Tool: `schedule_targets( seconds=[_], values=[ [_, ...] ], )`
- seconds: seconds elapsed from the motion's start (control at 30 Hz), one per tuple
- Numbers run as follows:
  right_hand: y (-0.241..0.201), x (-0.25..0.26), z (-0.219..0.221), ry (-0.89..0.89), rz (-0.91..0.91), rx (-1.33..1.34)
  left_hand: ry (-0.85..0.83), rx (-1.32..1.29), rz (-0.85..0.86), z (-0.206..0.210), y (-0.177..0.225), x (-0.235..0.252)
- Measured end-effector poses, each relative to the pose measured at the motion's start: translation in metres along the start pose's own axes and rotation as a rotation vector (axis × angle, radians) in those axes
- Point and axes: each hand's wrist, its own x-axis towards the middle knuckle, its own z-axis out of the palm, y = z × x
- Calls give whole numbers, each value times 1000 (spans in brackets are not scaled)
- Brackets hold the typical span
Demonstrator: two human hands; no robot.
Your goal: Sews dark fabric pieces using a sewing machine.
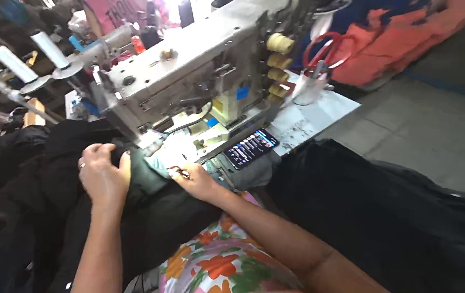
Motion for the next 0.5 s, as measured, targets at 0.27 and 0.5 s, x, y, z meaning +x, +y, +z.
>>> schedule_targets(
  seconds=[0.27,0.5],
  values=[
    [0,-7,-8,-7,48,-54,-62,-497,-170,2,-2,-1],
    [-4,-8,-2,42,71,-92,-65,-383,-117,23,-12,-7]
  ],
)
